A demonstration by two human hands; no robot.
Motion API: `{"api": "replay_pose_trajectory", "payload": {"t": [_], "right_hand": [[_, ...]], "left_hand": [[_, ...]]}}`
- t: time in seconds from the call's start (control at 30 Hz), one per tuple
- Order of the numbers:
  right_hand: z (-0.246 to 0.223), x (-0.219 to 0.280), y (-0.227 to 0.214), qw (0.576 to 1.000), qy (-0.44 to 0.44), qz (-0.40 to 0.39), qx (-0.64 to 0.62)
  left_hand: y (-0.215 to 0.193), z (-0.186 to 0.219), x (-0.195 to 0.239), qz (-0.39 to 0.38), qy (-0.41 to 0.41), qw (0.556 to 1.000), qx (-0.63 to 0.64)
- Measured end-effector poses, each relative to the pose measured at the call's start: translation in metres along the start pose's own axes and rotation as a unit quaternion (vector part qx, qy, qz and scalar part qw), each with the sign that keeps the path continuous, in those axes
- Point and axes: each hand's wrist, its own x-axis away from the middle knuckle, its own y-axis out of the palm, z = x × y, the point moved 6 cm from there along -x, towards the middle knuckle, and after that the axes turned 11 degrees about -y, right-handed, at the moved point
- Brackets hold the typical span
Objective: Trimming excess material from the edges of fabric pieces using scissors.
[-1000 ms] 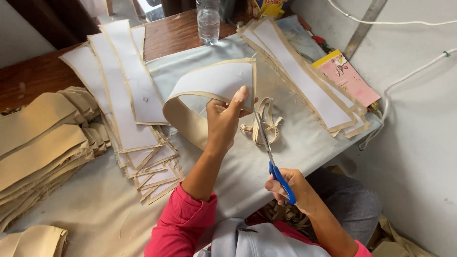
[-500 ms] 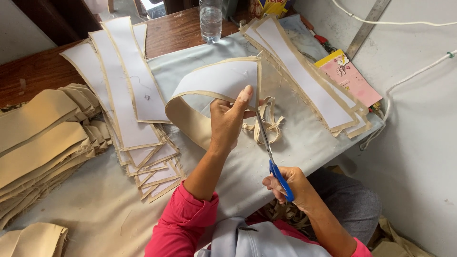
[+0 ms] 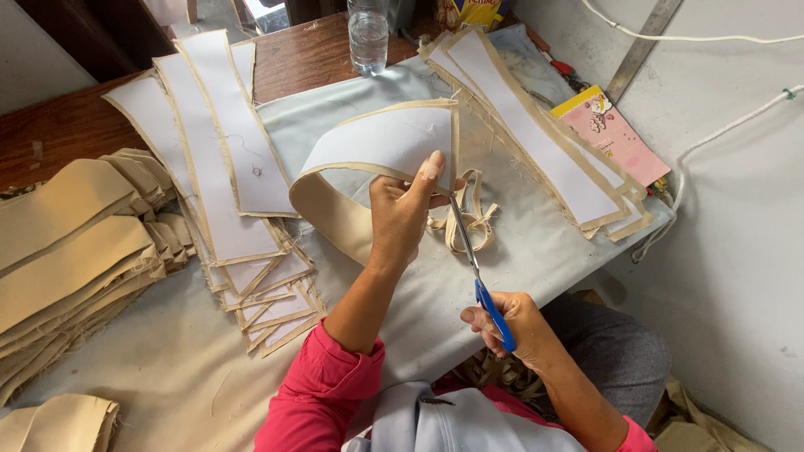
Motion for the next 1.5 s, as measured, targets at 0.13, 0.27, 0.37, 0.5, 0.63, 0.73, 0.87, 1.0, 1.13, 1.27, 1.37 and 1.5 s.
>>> {"api": "replay_pose_trajectory", "payload": {"t": [0.13,0.27,0.37,0.5,0.63,0.73,0.87,1.0,1.13,1.27,1.37,1.5], "right_hand": [[-0.001,0.001,0.0,0.999,-0.038,-0.02,-0.019],[0.001,0.002,-0.003,1.0,-0.007,-0.009,0.007],[0.01,0.004,-0.016,0.999,-0.036,-0.008,-0.016],[0.016,0.016,-0.039,0.995,-0.067,0.054,-0.054],[0.02,0.036,-0.06,0.99,-0.092,0.088,-0.055],[0.027,0.048,-0.076,0.987,-0.106,0.101,-0.061],[0.027,0.063,-0.088,0.984,-0.112,0.127,-0.058],[0.032,0.069,-0.1,0.98,-0.111,0.153,-0.059],[0.041,0.078,-0.111,0.975,-0.108,0.175,-0.08],[0.058,0.089,-0.116,0.969,-0.089,0.203,-0.109],[0.069,0.099,-0.121,0.967,-0.063,0.22,-0.11],[0.075,0.112,-0.125,0.967,-0.049,0.226,-0.106]], "left_hand": [[0.0,0.002,0.001,0.004,-0.003,1.0,-0.007],[-0.002,0.003,-0.001,0.009,0.01,1.0,0.011],[-0.006,0.012,0.006,0.024,0.049,0.998,0.019],[-0.011,0.058,0.06,0.109,0.186,0.973,-0.085],[-0.037,0.065,0.104,0.082,0.268,0.958,0.056],[-0.075,0.077,0.116,0.099,0.394,0.905,0.125],[-0.078,0.134,0.098,0.237,0.495,0.788,-0.279],[-0.059,0.127,0.013,0.275,0.514,0.616,-0.53],[-0.079,-0.009,-0.106,0.144,0.507,0.61,-0.592],[-0.098,-0.134,-0.193,0.002,0.502,0.576,-0.644],[-0.047,-0.166,-0.109,-0.006,0.396,0.65,-0.648],[0.044,-0.189,0.008,-0.2,0.065,0.817,-0.537]]}}
